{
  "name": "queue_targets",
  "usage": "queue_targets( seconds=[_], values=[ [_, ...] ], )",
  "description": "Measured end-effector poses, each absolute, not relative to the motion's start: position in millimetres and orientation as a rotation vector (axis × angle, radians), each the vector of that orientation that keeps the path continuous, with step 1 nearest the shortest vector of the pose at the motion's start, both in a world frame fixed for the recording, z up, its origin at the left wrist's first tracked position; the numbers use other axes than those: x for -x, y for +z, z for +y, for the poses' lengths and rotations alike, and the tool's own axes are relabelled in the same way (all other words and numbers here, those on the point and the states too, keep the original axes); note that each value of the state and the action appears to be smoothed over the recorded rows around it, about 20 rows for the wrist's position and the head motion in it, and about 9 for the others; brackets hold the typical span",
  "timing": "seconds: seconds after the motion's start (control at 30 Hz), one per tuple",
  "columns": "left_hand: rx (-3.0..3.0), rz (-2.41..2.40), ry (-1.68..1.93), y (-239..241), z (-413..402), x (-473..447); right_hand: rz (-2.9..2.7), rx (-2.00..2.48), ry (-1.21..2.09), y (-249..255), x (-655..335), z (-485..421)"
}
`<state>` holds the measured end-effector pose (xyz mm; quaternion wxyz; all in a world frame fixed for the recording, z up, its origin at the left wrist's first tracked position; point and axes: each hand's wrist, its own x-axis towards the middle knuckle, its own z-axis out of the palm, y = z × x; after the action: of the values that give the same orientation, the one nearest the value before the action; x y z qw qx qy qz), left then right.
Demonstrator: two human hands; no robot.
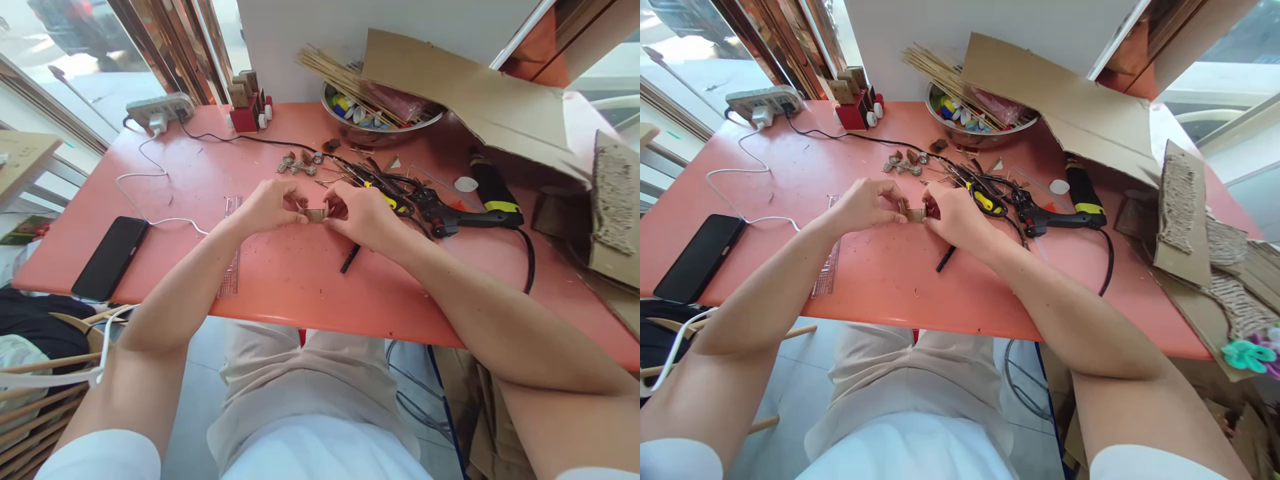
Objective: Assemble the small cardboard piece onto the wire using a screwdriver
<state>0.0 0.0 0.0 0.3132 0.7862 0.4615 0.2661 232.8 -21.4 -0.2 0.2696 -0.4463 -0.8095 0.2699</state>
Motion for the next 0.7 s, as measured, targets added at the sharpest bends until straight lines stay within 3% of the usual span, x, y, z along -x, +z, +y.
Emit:
queue_targets(
  seconds=[0.7],
  values=[
    [-2.174,1.265,0.530,7.7,-5.4,-3.3,-2.291,1.245,0.602,-4.3,-229.1,-21.5]
  ],
)
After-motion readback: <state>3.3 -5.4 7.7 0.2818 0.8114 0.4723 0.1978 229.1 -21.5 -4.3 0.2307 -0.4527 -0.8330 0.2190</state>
